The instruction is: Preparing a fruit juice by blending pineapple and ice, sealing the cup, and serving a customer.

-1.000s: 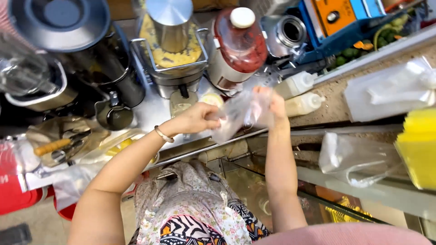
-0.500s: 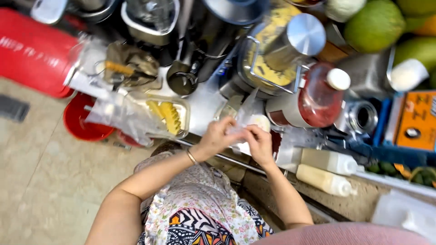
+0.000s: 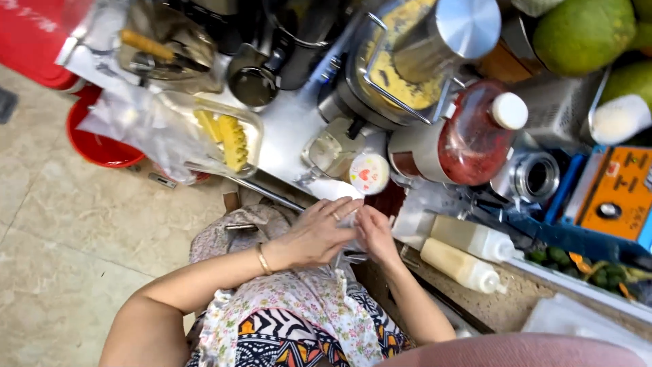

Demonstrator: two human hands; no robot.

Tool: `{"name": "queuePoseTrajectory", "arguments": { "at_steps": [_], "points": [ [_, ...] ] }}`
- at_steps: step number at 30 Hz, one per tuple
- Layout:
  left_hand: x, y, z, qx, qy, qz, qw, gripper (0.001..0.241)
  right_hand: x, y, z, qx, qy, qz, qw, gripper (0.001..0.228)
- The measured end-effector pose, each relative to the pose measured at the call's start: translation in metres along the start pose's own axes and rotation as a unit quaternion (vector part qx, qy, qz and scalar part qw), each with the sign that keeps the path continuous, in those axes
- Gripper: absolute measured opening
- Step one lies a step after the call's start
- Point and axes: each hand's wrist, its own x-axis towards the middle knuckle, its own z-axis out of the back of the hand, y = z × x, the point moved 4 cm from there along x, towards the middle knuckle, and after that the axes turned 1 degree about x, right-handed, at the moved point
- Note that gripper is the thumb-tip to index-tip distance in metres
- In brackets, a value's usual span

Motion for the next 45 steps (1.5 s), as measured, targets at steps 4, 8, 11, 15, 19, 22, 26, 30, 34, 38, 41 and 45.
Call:
{"name": "queuePoseTrajectory", "arguments": {
  "at_steps": [4, 8, 11, 15, 19, 22, 26, 30, 34, 38, 41, 45],
  "points": [
    [-0.080, 0.060, -0.107, 0.057, 0.296, 0.150, 0.941, 0.021, 0.016, -0.041, 0.040, -0.010, 0.096, -0.050, 0.994, 0.027],
    [-0.131, 0.094, -0.156, -0.040, 0.427, 0.287, 0.856, 0.030, 0.050, -0.043, 0.073, -0.142, -0.086, 0.027, 0.986, 0.036],
    [-0.140, 0.104, -0.178, -0.022, 0.442, 0.291, 0.848, 0.025, 0.068, 0.001, 0.047, -0.003, -0.129, 0.032, 0.991, 0.046],
    [-0.113, 0.115, -0.186, -0.036, 0.370, 0.251, 0.894, 0.031, 0.089, 0.001, 0.054, 0.087, -0.111, 0.067, 0.988, 0.039],
    [-0.102, 0.114, -0.190, -0.073, 0.410, 0.325, 0.849, 0.028, 0.066, 0.019, 0.071, 0.135, -0.108, 0.083, 0.981, 0.033],
    [-0.090, 0.119, -0.195, -0.093, 0.400, 0.328, 0.851, 0.029, 0.012, 0.077, 0.069, 0.147, -0.106, 0.086, 0.980, 0.032],
    [-0.087, 0.133, -0.214, -0.070, 0.409, 0.344, 0.842, 0.042, -0.048, 0.118, 0.069, 0.136, -0.060, 0.110, 0.983, 0.029],
    [-0.058, 0.117, -0.203, -0.140, 0.370, 0.409, 0.822, 0.065, -0.044, 0.081, 0.070, 0.118, -0.062, 0.093, 0.987, 0.029],
    [-0.060, 0.117, -0.206, -0.191, 0.252, 0.398, 0.861, 0.100, -0.003, 0.020, 0.058, 0.103, -0.081, 0.078, 0.988, 0.029],
    [-0.055, 0.108, -0.170, -0.231, 0.221, 0.347, 0.881, 0.086, 0.026, -0.001, 0.051, 0.108, -0.185, 0.074, 0.974, 0.030],
    [-0.012, 0.094, -0.063, -0.228, 0.187, 0.253, 0.921, 0.066, 0.038, -0.004, 0.056, 0.132, -0.212, 0.108, 0.962, 0.028],
    [0.056, 0.112, 0.113, -0.195, 0.064, 0.147, 0.968, 0.049, 0.070, -0.032, 0.055, 0.133, -0.234, 0.103, 0.957, 0.031]
  ]
}}
